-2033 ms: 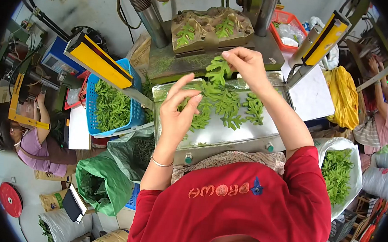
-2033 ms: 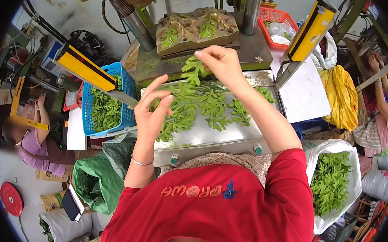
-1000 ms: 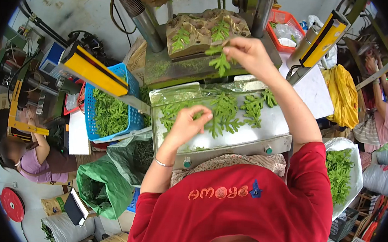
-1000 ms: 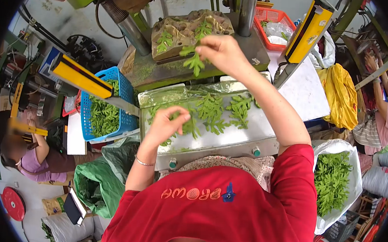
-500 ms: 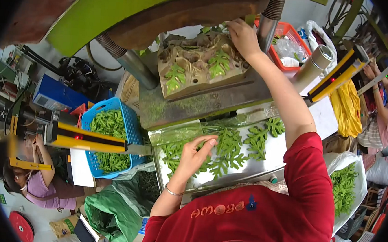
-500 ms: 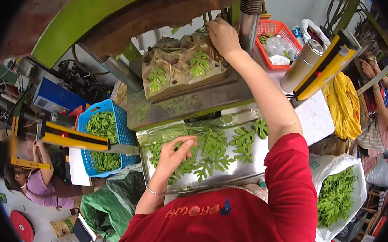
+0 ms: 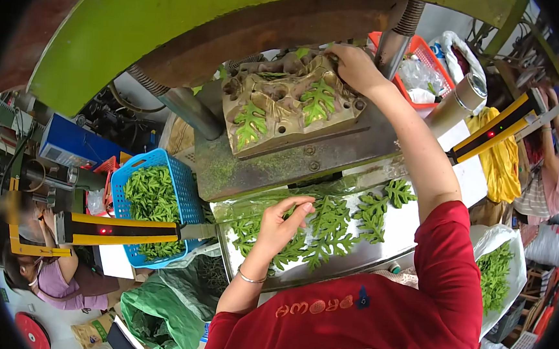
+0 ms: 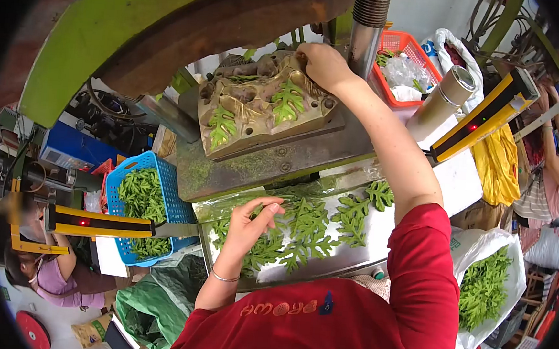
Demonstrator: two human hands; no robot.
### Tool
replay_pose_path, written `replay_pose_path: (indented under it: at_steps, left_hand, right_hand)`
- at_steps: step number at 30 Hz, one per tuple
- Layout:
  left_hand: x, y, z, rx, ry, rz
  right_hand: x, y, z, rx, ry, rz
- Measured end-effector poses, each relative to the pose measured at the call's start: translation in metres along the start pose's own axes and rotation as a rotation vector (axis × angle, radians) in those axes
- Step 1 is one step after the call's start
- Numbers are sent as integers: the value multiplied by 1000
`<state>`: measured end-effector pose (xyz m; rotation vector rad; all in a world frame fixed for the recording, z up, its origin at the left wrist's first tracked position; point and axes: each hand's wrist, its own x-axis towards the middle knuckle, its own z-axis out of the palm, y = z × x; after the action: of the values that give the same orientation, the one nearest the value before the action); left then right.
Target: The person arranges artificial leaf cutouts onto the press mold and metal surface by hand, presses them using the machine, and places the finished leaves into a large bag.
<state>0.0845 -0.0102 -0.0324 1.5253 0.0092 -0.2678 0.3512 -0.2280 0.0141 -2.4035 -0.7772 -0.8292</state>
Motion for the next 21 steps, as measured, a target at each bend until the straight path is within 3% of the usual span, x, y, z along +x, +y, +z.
replay_pose_path:
  at_steps: [2, 6, 7, 16, 17, 21]
  left_hand:
    - [-1, 1, -2, -5, 14, 13]
    - [-5, 4, 0, -4, 41, 41]
    - [-5, 5, 0, 0, 42, 48]
    - [-6, 0, -9, 16, 49, 81]
    - [-5, 0, -10, 15, 49, 78]
    - [1, 3, -14, 12, 34, 24]
  right_hand:
    - [5, -14, -4, -18, 68, -52]
    - [34, -104, -44, -20, -343, 264]
    - [34, -99, -40, -20, -336, 260]
    - [82, -41, 42, 396, -864, -64]
    - [81, -41, 43, 398, -865, -63]
    - [83, -39, 44, 252, -513, -91]
